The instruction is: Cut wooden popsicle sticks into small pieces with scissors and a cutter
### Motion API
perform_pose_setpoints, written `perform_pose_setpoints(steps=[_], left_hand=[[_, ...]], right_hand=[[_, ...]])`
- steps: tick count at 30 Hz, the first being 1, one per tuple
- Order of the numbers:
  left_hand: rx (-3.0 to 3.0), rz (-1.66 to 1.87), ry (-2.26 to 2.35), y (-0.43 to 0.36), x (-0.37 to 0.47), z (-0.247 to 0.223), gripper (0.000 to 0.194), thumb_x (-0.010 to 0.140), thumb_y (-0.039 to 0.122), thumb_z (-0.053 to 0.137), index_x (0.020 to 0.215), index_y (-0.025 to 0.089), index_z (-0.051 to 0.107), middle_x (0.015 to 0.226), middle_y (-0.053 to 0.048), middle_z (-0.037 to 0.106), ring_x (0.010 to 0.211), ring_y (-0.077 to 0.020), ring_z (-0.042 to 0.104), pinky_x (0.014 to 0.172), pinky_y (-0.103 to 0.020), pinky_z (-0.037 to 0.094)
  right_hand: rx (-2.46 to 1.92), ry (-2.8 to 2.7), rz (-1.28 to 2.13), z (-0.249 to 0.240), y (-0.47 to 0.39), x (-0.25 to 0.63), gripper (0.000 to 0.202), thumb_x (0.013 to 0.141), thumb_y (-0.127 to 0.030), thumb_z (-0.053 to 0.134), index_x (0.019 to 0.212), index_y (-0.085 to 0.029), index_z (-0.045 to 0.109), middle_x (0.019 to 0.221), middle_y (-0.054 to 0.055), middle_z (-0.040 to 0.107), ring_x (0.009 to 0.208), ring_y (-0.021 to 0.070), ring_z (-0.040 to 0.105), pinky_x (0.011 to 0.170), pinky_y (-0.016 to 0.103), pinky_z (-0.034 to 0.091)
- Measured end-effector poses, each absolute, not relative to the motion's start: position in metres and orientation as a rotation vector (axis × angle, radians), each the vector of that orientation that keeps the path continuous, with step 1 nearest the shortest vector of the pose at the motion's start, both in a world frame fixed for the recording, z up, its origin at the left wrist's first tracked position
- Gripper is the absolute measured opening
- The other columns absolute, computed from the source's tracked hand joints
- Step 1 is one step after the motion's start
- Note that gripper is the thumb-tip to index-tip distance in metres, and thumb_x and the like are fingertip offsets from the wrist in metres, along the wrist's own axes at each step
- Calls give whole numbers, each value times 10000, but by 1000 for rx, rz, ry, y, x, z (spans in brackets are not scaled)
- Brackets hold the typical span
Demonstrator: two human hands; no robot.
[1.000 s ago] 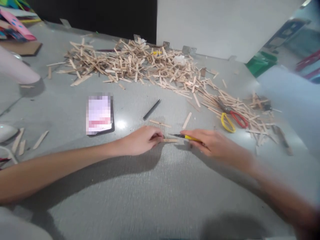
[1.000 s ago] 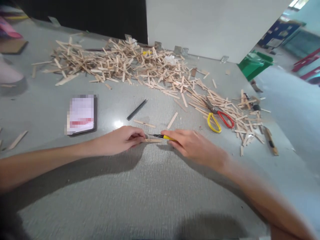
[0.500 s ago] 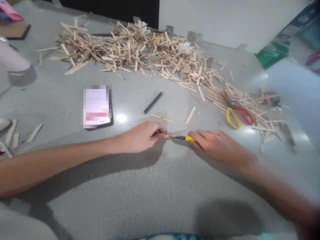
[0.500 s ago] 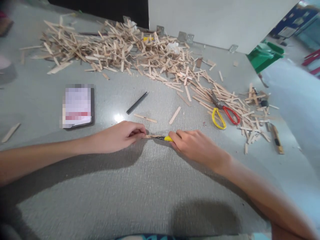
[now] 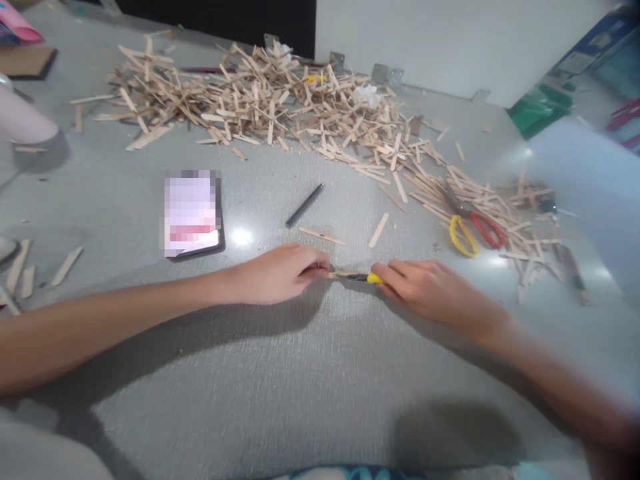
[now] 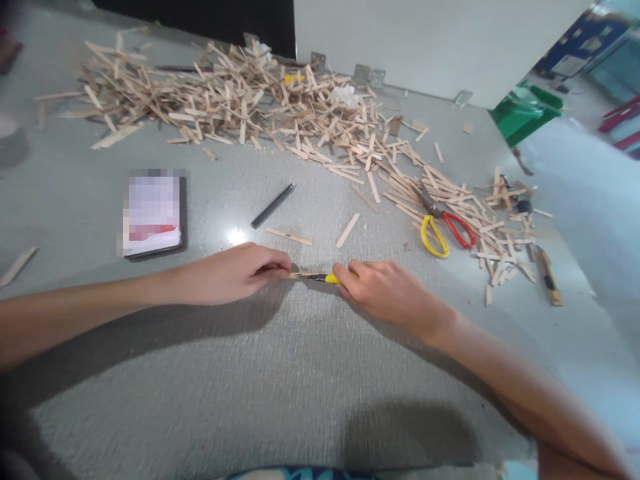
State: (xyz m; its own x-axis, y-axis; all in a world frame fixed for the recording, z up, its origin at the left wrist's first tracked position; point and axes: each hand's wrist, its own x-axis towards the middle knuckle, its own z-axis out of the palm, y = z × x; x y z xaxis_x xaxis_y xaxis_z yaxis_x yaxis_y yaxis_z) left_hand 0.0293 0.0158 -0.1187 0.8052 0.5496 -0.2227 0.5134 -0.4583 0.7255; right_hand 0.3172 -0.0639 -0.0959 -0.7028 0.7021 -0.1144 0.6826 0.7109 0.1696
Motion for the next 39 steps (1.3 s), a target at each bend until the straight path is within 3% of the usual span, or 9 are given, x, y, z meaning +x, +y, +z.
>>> perform_pose_setpoints(steps=[4,9,13,21,31,39], left_hand=[[2156,24,765,16,28,-116,295,1063,224,492,805,193,631,674,12,594,611,-150,524,649,-299,319],[2198,-4,750,15,28,-118,326,1088,246,490,805,192,642,641,21,562,581,-147,498,648,-306,306],[2239,-1,748,16,30,-122,313,1085,242,506,835,189,685,635,15,563,583,-156,494,651,-313,300],[2263,11,735,18,32,-124,334,1072,228,522,766,195,651,604,24,522,562,-150,442,655,-318,281],[2268,20,717,20,30,-125,308,1062,240,540,801,191,697,636,16,578,575,-147,467,639,-307,292],[2261,10,714,21,30,-123,305,1061,229,521,821,186,704,657,7,607,571,-144,492,628,-303,299]], right_hand=[[1098,2686,277,-97,-67,315,285,1178,-195,406,1067,-180,668,802,45,684,566,188,566,576,375,179],[1073,2645,381,-106,-65,313,376,1210,-384,401,1054,-180,676,758,38,671,505,191,520,558,378,130],[1089,2689,421,-118,-60,317,471,1223,-403,322,1013,-181,681,712,31,655,489,182,502,554,378,123],[1162,2693,677,-122,-74,313,328,1148,-149,425,1044,-169,736,699,53,692,561,192,576,537,361,257],[1234,2712,595,-136,-81,315,360,1193,-294,427,1093,-151,741,762,61,718,610,197,617,566,353,306],[1176,2726,676,-137,-82,316,391,1202,-306,414,1121,-122,749,776,63,714,622,212,642,573,360,343]])
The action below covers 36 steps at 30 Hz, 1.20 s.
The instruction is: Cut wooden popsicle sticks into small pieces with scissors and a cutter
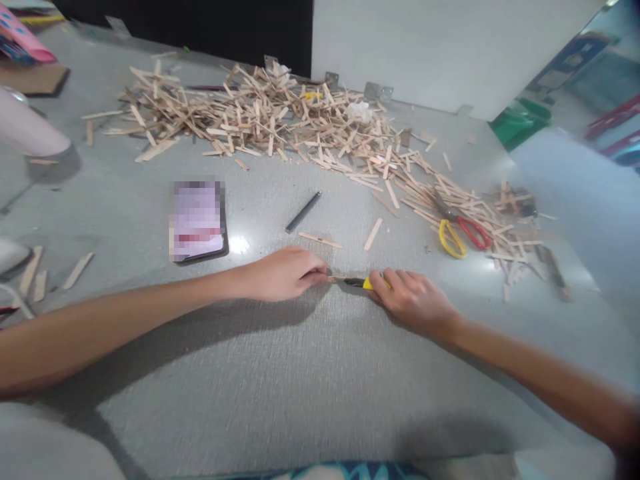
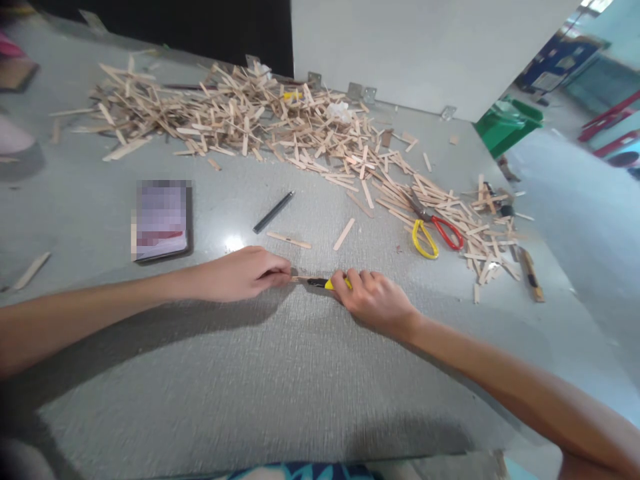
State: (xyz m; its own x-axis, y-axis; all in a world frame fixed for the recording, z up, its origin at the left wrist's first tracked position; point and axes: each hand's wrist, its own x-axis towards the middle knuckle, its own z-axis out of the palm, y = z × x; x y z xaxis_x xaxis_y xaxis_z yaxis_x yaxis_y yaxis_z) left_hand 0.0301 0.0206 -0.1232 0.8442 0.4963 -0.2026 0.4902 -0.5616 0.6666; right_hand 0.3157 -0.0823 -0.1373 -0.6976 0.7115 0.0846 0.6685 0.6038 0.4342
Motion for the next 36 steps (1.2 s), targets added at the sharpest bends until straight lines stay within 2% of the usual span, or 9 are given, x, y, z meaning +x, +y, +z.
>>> perform_pose_setpoints(steps=[19,24,31,33,36], left_hand=[[2289,-5,715,22,30,-125,277,1061,218,536,841,192,702,666,9,607,595,-153,494,651,-311,292],[2303,-9,696,21,31,-126,330,1085,268,522,800,197,674,616,19,551,567,-156,445,655,-321,283],[2332,11,670,19,31,-127,367,1098,286,471,781,196,633,615,25,520,576,-160,425,659,-321,290],[2341,18,662,20,31,-129,367,1094,289,475,772,196,624,606,28,502,570,-160,410,656,-323,281],[2353,32,656,20,32,-131,348,1085,280,485,783,196,637,595,29,486,564,-160,410,653,-322,272]], right_hand=[[1127,2693,680,-138,-81,320,275,1164,-222,476,1163,-127,734,794,64,729,639,212,653,577,355,339],[1016,2670,652,-123,-69,318,274,1135,-134,454,1073,-158,719,733,50,697,574,197,631,545,359,263],[1131,2514,604,-97,-89,292,258,979,23,493,1004,-168,663,666,33,648,478,181,559,524,363,137],[1174,2527,579,-103,-88,294,252,1008,13,474,997,-164,654,662,35,647,474,175,548,530,366,125],[1116,2622,437,-117,-72,309,277,1139,-140,421,989,-162,652,716,58,687,493,171,541,542,365,119]])
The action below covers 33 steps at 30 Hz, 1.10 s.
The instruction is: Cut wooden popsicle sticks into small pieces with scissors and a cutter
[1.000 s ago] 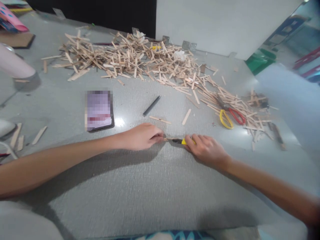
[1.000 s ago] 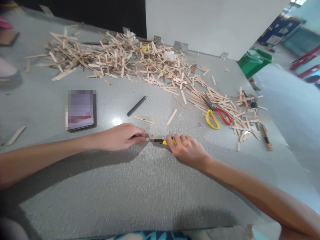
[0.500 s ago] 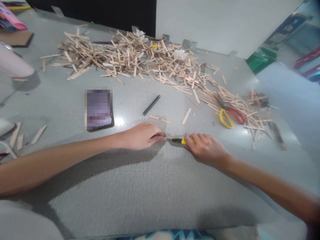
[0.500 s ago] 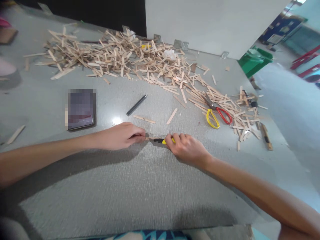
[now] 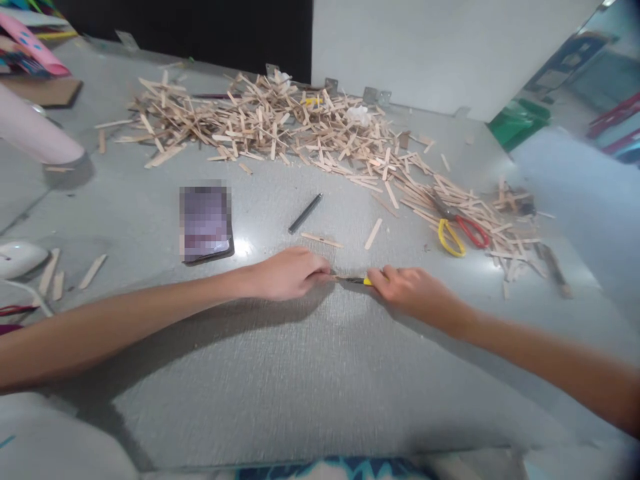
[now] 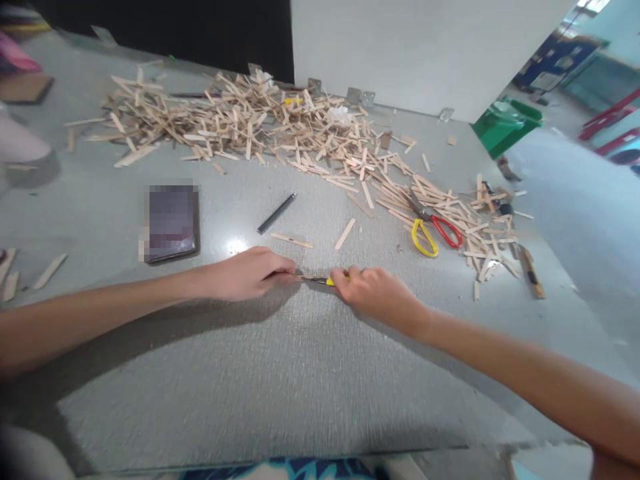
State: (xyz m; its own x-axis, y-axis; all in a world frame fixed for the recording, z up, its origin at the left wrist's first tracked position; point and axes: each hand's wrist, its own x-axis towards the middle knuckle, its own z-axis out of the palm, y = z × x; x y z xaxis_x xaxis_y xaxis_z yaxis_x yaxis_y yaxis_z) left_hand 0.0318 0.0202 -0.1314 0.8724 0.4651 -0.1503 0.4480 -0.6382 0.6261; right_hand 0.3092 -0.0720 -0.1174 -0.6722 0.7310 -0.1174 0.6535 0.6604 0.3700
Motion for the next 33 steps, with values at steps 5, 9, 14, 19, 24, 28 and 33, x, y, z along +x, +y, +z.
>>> perform_pose_setpoints(steps=[5,9,14,19,24,28,33], left_hand=[[2366,65,647,18,33,-134,331,1070,258,488,776,196,626,597,29,488,552,-153,398,634,-316,265],[2375,95,643,16,34,-134,353,1077,250,466,748,199,585,597,33,476,562,-153,377,636,-318,281],[2383,117,672,18,35,-135,352,1081,239,470,749,197,578,597,37,456,555,-147,372,622,-321,263],[2390,145,658,20,36,-138,325,1061,225,489,754,192,587,608,32,483,558,-142,402,625,-316,276],[2388,158,642,17,35,-140,363,1077,256,454,734,202,560,584,36,453,544,-147,362,603,-322,259],[2384,169,661,16,35,-139,347,1073,262,448,751,202,560,586,38,440,546,-147,343,612,-327,248],[2356,179,666,13,36,-137,310,1045,224,459,748,201,544,587,49,403,543,-138,311,623,-331,231]], right_hand=[[1079,2630,416,-119,-66,311,351,1175,-221,392,977,-167,677,704,57,692,489,168,517,537,361,125],[1272,2456,627,-107,-97,282,399,1182,-245,376,1024,-132,724,654,91,665,493,189,551,494,347,162],[1191,2484,468,-107,-75,291,352,1093,-42,393,1008,-151,716,702,90,699,492,182,567,500,347,158],[1131,2511,385,-109,-51,304,309,1145,-169,453,985,-162,717,757,93,743,521,190,585,511,342,150],[1268,2418,593,-100,-83,281,346,1065,22,403,995,-117,712,661,87,686,490,182,584,473,308,188],[1125,2466,563,-100,-74,286,295,1032,31,451,997,-135,693,694,76,701,499,174,585,488,322,169],[1090,2403,522,-93,-67,283,308,982,62,454,988,-150,677,714,69,708,511,179,597,478,324,162]])
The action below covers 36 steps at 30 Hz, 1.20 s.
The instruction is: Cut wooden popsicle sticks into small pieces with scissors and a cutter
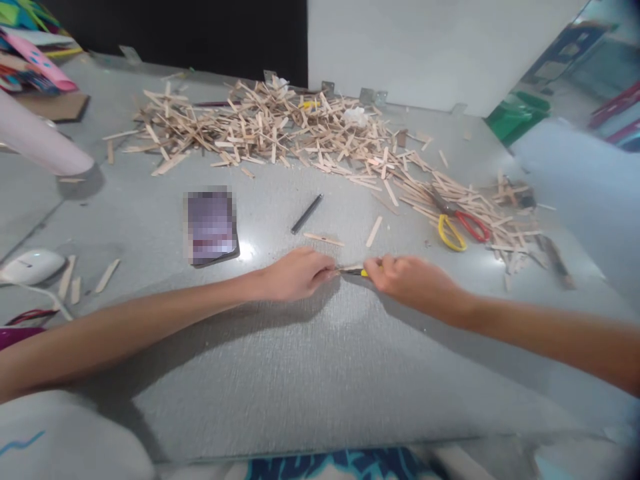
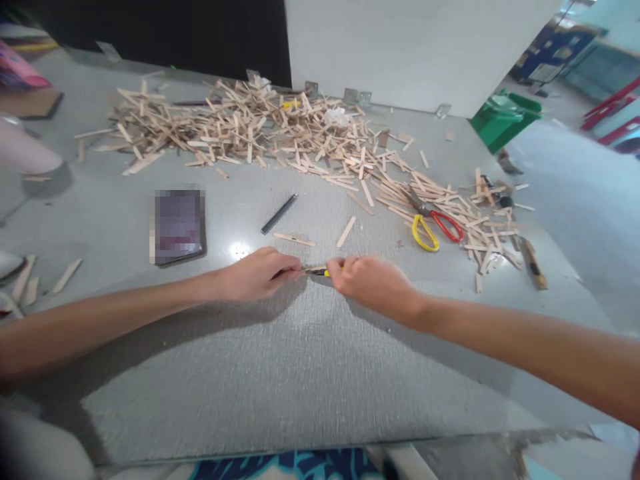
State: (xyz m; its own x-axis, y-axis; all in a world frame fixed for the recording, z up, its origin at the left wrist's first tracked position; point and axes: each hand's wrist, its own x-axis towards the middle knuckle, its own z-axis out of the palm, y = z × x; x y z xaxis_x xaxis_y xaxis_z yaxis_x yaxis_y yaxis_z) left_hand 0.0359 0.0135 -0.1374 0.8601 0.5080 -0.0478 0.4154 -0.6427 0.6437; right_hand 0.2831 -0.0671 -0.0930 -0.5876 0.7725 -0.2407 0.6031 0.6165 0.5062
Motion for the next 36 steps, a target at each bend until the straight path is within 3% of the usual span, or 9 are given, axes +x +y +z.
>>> perform_pose_setpoints(steps=[4,8,10,13,15,17,22,30,36], left_hand=[[2298,210,674,12,36,-137,311,1034,216,477,729,202,538,573,58,370,542,-134,282,614,-328,228],[2182,284,691,15,36,-137,322,1031,273,550,718,196,559,570,56,430,530,-119,347,573,-292,268],[2098,371,741,15,36,-139,300,1063,371,567,839,184,632,631,39,529,553,-122,462,557,-264,329],[1970,520,815,10,39,-144,382,1071,477,608,1284,161,614,869,-27,710,613,-142,621,550,-253,438],[1900,586,796,5,41,-149,555,1062,466,644,1493,170,460,1051,-83,769,600,-129,644,536,-252,470],[1852,623,752,-1,44,-153,603,1077,430,629,1561,188,362,1133,-108,783,561,-107,624,518,-242,473],[1839,664,717,-5,46,-162,519,1137,402,514,1566,191,311,1021,-69,772,514,-92,582,487,-218,438],[1972,653,693,-5,43,-165,575,1152,275,405,1659,171,155,771,41,691,521,-108,514,527,-224,403],[2072,542,632,-5,41,-168,707,1115,208,370,1711,107,5,689,69,635,534,-132,557,582,-247,471]], right_hand=[[1144,2344,546,-87,-81,270,363,958,107,420,1029,-123,691,700,66,690,513,182,625,463,306,172],[1276,2421,280,-90,-73,281,297,999,48,469,1084,-134,688,812,112,756,601,215,676,524,343,174],[1513,2436,43,-91,-65,290,181,1105,-124,495,1092,-154,673,836,113,770,625,224,675,547,342,192],[1823,2428,-380,-88,-62,296,221,1155,-377,498,1101,-197,615,772,38,742,610,203,644,552,309,289],[1903,2419,-750,-84,-67,296,175,1112,-352,533,1208,-209,568,758,-15,711,598,182,625,566,287,365],[1907,2381,-1153,-80,-73,294,288,1070,-296,547,1344,-214,517,811,-26,705,613,172,618,584,278,416],[1726,2352,-1705,-79,-84,292,371,1126,-331,481,1476,-212,520,992,39,734,771,172,684,677,271,519],[1984,2439,-1513,-96,-84,296,408,1148,-471,501,1381,-195,693,585,-77,551,487,147,519,516,267,393],[1934,2656,-1103,-70,-77,309,305,1106,-381,570,1199,-239,824,861,11,796,727,196,680,666,281,488]])
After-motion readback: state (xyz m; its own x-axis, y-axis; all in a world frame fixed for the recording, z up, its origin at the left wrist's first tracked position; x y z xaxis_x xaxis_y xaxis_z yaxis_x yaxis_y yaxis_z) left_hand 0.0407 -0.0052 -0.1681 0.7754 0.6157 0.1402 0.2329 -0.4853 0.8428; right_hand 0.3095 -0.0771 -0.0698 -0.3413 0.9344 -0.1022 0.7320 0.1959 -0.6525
